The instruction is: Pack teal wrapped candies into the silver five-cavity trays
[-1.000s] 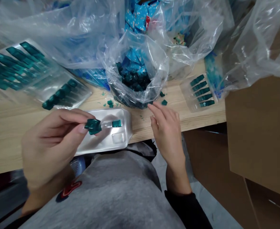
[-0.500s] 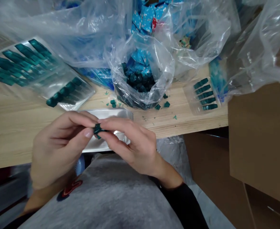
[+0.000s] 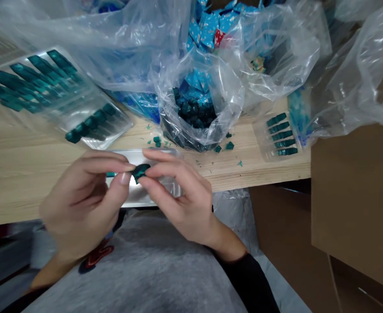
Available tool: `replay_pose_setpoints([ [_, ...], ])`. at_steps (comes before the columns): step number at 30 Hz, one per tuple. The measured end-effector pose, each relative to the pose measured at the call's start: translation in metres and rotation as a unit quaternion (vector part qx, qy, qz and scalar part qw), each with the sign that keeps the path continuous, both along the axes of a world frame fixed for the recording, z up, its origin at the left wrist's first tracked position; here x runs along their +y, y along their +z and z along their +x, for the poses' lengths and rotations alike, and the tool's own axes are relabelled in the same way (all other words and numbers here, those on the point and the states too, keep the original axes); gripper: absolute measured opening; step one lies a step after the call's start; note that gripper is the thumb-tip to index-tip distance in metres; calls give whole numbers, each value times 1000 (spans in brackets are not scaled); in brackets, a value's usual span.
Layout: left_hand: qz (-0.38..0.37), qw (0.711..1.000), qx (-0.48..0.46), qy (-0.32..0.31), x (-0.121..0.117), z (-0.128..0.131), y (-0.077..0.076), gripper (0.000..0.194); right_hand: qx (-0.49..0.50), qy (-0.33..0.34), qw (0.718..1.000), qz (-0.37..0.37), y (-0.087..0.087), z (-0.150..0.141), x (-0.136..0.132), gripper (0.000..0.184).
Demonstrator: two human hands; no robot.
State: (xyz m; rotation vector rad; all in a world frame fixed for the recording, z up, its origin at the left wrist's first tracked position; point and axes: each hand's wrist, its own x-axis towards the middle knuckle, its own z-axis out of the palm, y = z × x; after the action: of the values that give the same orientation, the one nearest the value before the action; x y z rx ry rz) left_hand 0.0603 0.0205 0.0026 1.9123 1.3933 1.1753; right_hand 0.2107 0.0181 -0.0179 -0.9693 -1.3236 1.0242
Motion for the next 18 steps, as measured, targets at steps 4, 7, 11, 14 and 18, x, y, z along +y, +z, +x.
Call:
replay_pose_setpoints([
  [4,64,992,107,11,-2,1,-3,16,-93,-34,994,50,1,-4,-2,20],
  [7,87,985,150,6,-1,2,-5,15,-131,-57,987,68,2,-9,-3,20],
  [11,95,988,123,12,0,1,-5,12,-153,-66,984,56,4,-9,-3,18],
  [14,33,998,59,4,-2,0,-3,12,-137,-39,990,5,6,-4,-2,15],
  [18,-53,999,5,-5,-4,-1,3,18,-95,6,993,-69,10,4,-3,13],
])
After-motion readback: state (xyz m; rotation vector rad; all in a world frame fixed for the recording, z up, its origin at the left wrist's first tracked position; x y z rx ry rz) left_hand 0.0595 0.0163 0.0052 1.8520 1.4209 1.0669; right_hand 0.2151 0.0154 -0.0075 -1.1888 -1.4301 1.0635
